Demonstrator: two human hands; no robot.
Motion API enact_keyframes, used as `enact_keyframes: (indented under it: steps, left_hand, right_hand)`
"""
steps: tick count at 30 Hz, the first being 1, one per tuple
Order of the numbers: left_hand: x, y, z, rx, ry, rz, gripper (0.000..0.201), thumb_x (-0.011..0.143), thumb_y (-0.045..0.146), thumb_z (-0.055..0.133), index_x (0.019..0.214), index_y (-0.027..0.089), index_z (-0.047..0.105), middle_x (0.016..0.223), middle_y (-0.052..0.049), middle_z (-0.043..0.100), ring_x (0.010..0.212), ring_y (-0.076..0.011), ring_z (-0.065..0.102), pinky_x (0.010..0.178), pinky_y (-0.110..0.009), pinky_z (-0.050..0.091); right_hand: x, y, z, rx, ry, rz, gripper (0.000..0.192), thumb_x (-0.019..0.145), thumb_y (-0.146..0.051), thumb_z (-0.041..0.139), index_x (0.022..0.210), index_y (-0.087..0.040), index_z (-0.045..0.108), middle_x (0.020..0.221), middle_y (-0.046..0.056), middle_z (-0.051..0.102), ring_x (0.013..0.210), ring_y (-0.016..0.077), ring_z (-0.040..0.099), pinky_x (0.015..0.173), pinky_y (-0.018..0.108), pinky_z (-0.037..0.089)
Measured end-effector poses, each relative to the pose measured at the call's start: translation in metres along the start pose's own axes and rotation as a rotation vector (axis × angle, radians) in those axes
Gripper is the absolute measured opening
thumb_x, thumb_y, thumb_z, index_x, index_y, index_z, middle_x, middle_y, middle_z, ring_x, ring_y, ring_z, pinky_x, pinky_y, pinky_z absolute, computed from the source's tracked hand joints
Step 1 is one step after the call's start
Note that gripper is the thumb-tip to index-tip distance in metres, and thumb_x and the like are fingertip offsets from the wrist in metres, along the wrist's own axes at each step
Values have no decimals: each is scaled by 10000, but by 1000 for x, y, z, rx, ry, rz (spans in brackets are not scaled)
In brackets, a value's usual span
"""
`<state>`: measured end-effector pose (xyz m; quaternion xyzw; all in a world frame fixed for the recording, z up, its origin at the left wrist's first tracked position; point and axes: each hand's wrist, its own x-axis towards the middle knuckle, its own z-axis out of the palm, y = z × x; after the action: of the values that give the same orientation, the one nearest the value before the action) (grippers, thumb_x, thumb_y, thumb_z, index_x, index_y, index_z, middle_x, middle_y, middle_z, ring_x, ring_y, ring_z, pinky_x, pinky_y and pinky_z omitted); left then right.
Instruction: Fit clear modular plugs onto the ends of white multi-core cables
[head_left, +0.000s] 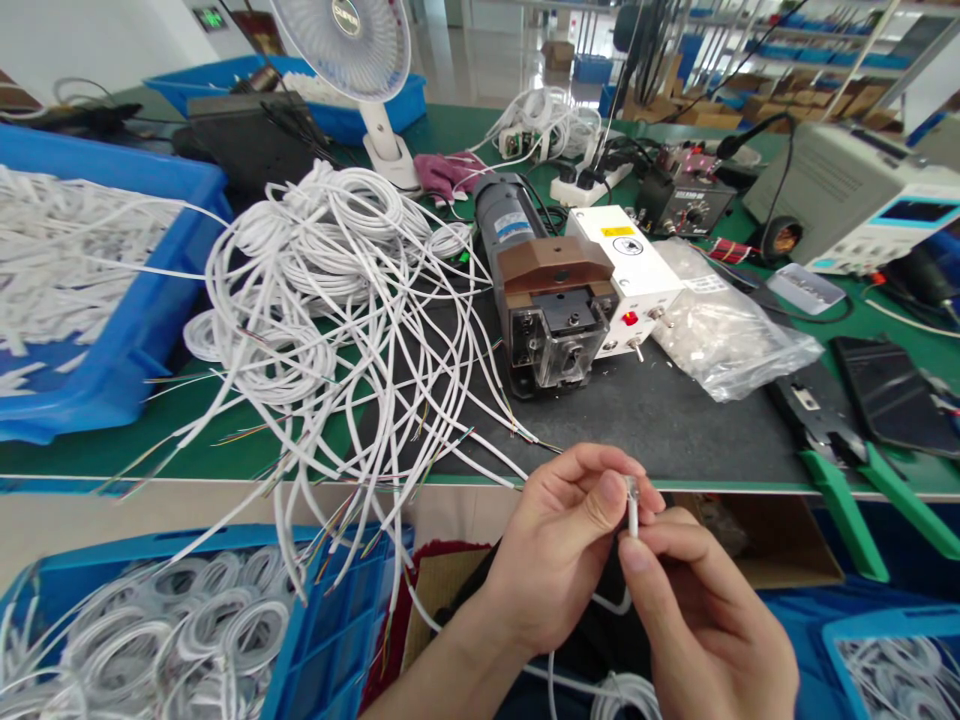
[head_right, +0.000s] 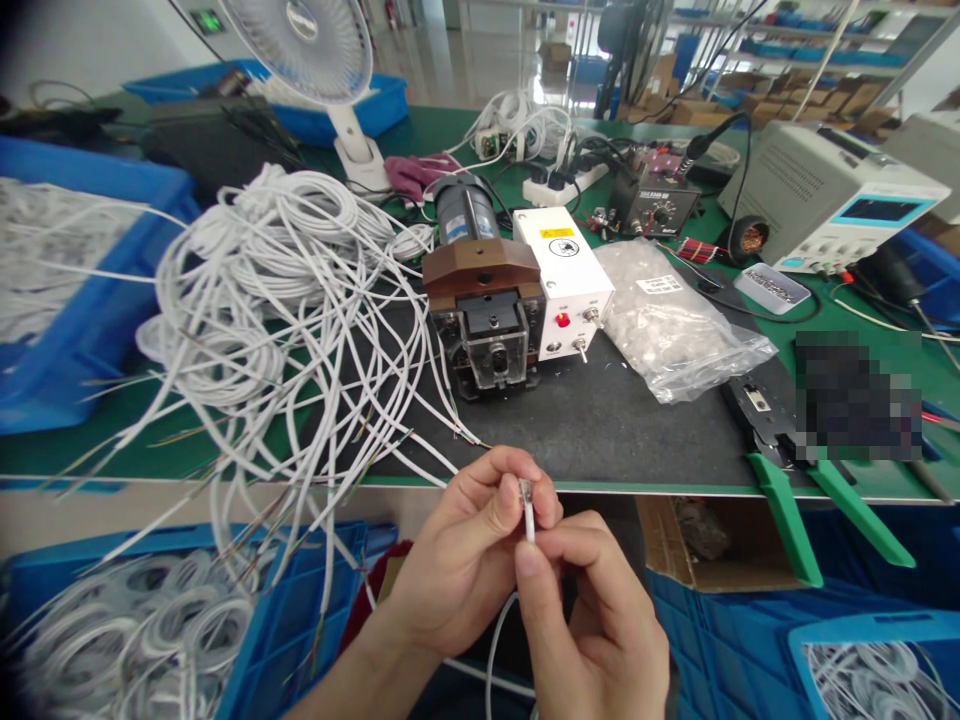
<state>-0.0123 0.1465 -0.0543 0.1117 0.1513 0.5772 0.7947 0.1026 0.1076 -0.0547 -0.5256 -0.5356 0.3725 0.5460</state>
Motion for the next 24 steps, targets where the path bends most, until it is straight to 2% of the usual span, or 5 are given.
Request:
enact_keyframes:
  steps: [6, 19, 24]
  left_hand:
    - [0, 0, 0, -6, 31, -18, 68, 987, 235, 827, 983, 167, 828, 842, -43, 758, 754, -97, 651, 751, -189, 504]
    - [-2, 0, -1, 13, 53, -4, 95, 974, 251, 847, 990, 157, 846, 845, -45, 764, 759, -97, 661, 761, -202, 500]
    - [-3, 0, -1, 28, 91, -7, 116, 946, 273, 878, 977, 168, 840, 823, -35, 751, 739, -102, 643, 756, -217, 492]
  right_hand:
    - [0, 1, -1, 21, -20, 3, 92, 953, -160, 791, 911, -242, 786, 927, 46, 776, 832, 185, 722, 675, 225, 578]
    - [0, 0, -1, 19, 6, 20, 86, 959, -175, 789, 913, -247, 789, 929, 41, 779, 775, 171, 715, 663, 221, 588]
    - [2, 1, -1, -13, -27, 0, 84, 968, -175, 778, 932, -252, 780, 946, 41, 782, 811, 174, 729, 672, 214, 593]
